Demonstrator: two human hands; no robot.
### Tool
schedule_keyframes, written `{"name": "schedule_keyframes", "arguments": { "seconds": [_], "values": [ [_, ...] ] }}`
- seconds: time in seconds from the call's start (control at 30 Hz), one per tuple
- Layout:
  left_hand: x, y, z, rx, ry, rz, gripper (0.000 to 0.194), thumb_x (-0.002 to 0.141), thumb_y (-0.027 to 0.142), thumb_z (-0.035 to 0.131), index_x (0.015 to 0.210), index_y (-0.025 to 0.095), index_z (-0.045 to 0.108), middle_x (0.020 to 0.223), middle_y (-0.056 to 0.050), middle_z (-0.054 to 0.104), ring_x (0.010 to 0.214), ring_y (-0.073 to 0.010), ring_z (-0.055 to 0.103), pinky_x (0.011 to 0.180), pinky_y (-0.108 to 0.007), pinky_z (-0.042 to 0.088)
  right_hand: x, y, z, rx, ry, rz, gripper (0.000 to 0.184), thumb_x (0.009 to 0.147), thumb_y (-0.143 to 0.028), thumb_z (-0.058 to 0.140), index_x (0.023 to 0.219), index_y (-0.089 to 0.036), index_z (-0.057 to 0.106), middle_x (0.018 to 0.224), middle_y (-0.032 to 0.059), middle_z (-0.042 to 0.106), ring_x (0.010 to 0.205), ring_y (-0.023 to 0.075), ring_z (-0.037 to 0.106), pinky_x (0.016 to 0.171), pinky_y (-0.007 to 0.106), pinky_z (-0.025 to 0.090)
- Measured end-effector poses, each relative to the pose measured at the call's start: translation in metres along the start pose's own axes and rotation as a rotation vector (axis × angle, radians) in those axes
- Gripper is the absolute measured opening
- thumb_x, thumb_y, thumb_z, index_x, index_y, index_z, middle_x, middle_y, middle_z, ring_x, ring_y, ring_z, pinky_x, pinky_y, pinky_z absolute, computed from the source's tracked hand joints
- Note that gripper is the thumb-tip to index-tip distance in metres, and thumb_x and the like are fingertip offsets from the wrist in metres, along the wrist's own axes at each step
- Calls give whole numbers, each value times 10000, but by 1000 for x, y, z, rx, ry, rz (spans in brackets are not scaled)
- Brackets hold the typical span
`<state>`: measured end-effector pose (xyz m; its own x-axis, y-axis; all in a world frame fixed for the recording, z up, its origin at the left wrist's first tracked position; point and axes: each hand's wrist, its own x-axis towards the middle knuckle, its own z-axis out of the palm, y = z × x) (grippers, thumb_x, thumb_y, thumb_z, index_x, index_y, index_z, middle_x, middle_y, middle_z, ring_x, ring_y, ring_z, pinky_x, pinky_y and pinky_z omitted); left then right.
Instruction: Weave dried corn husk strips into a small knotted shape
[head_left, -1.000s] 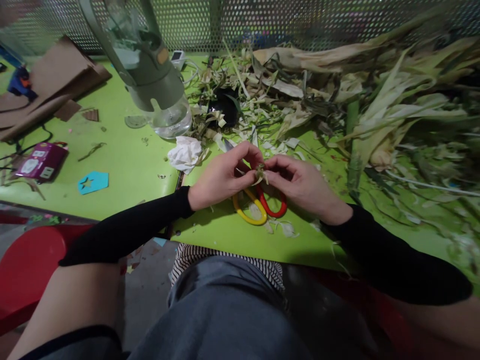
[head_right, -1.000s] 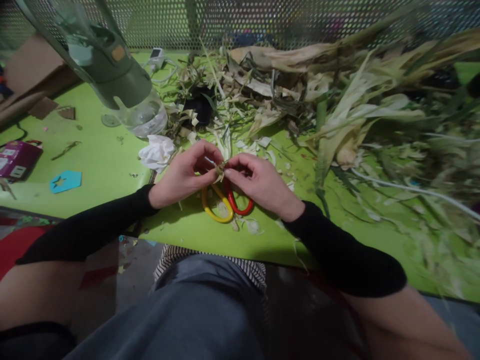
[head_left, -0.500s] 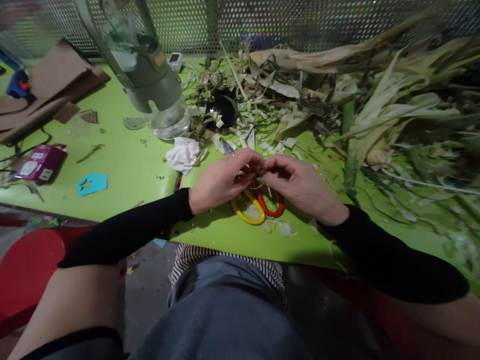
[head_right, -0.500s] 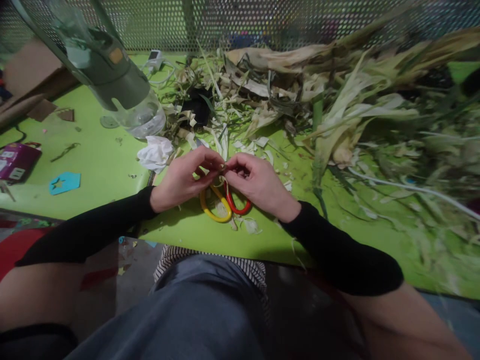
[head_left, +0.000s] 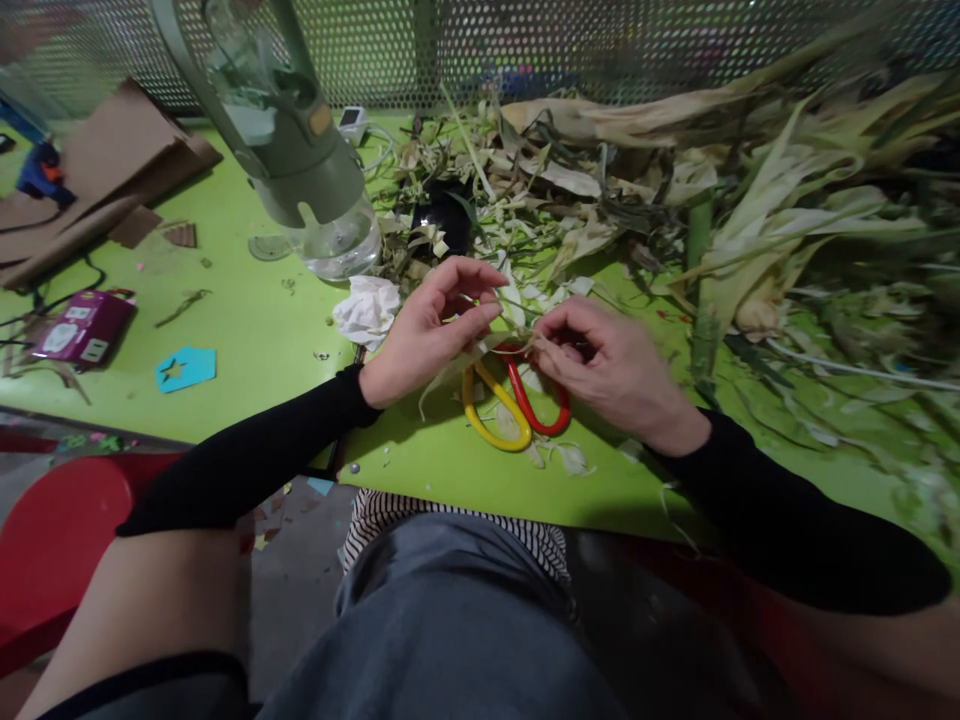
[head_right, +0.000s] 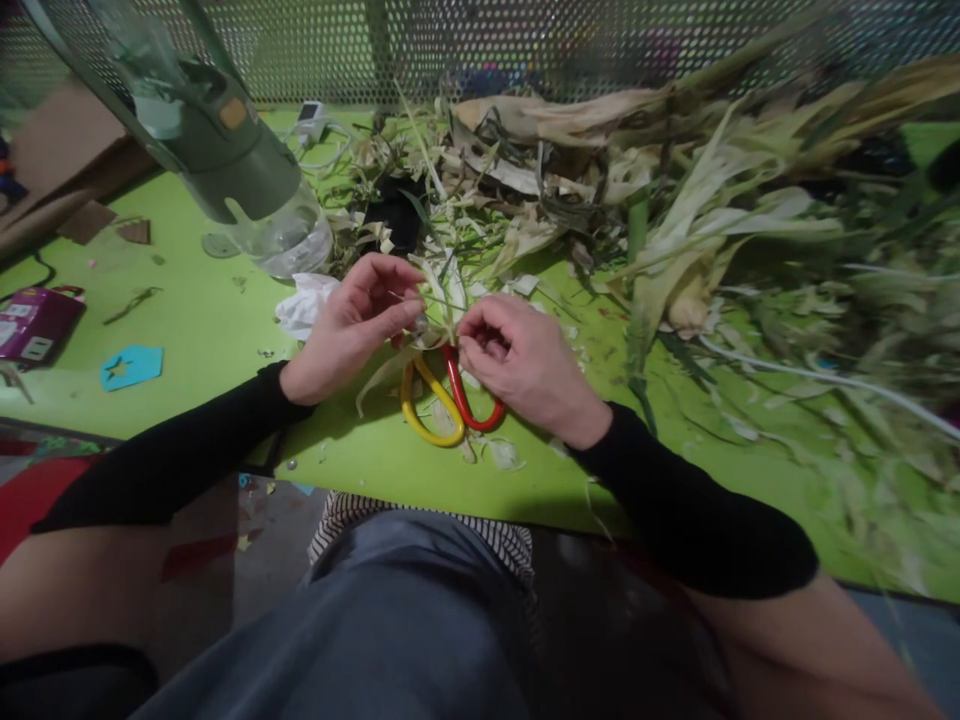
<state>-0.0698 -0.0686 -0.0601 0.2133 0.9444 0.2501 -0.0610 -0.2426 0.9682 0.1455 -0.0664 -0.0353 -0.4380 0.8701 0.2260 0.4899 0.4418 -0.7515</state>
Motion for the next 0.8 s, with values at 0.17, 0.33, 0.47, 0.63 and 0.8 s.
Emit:
{"name": "schedule_keyframes", "arguments": {
  "seconds": [0.17,0.33,0.47,0.63,0.8],
  "values": [
    [4,-3,-3,-7,53,-26,186,935,150,706,1060,224,590,995,0,637,778,-76,607,589,-158,508,0,-6,1,-37,-70,-53,97,836,-194,584,748,-233,574,721,-6,535,642,152,473,626,315,362],
    [7,-8,-10,59,-5,-25,216,980,227,656,1179,239,573,989,-3,649,810,-95,640,698,-218,567,0,-4,3,63,-77,24,70,840,-219,608,774,-230,585,743,-6,544,639,144,468,607,304,371],
    [9,-6,-14,289,-155,145,324,980,306,663,1288,229,595,1259,-80,704,1169,-203,680,1018,-377,575,0,-1,3,269,9,98,97,877,-304,647,851,-239,580,770,-6,557,671,152,492,598,296,404],
    [9,-5,-11,488,-275,262,244,998,432,675,1122,222,670,1252,-92,752,1301,-263,646,1171,-480,478,0,-1,-1,407,18,113,108,872,-319,663,873,-250,581,758,-16,562,652,147,520,580,293,442],
    [10,-1,-8,437,-203,259,277,1076,452,530,1057,187,604,981,-59,715,902,-159,671,856,-315,555,1,7,-1,339,102,94,270,873,-324,691,1131,-266,635,809,-21,603,639,151,528,557,292,461]
  ]
}}
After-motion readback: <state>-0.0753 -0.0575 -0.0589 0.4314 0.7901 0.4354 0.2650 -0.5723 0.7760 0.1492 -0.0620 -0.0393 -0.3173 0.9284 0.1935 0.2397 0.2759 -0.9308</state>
